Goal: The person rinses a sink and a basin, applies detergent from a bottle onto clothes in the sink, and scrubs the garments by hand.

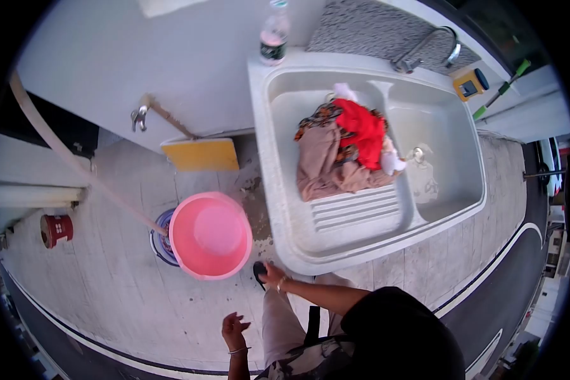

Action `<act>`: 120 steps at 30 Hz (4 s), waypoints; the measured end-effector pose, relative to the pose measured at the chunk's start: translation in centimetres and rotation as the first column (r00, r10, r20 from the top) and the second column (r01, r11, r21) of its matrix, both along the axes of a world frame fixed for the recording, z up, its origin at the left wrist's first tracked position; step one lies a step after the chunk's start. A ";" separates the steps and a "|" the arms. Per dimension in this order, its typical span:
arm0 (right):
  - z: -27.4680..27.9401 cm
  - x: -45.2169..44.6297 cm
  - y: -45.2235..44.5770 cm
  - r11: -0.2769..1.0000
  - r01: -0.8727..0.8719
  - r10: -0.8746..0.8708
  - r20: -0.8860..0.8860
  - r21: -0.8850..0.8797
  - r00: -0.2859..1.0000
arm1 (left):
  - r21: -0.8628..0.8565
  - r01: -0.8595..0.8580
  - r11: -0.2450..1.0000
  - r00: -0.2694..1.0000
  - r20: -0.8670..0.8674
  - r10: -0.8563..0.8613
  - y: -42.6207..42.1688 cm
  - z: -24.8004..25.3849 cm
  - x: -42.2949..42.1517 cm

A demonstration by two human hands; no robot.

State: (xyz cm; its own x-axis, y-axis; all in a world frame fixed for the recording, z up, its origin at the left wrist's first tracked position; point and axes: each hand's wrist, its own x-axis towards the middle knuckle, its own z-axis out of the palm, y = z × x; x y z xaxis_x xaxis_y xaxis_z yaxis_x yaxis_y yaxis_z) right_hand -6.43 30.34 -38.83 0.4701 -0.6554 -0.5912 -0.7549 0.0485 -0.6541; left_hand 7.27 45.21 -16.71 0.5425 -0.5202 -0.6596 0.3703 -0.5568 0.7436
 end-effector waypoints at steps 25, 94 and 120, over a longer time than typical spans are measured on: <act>39.6 -23.1 -38.3 0.662 0.409 0.014 0.556 -0.628 0.831 | -0.016 0.793 0.609 0.103 0.989 -0.107 -44.3 21.3 -20.1; 34.9 -21.7 -43.2 0.802 -0.189 0.162 -0.098 -0.567 0.982 | 0.547 0.712 0.441 -0.310 0.808 -0.501 -47.9 11.9 -12.5; 38.1 -36.6 -36.4 0.817 0.445 -0.308 0.375 -0.367 0.875 | 0.270 0.488 0.830 -0.051 0.958 -0.281 -68.5 23.8 -3.0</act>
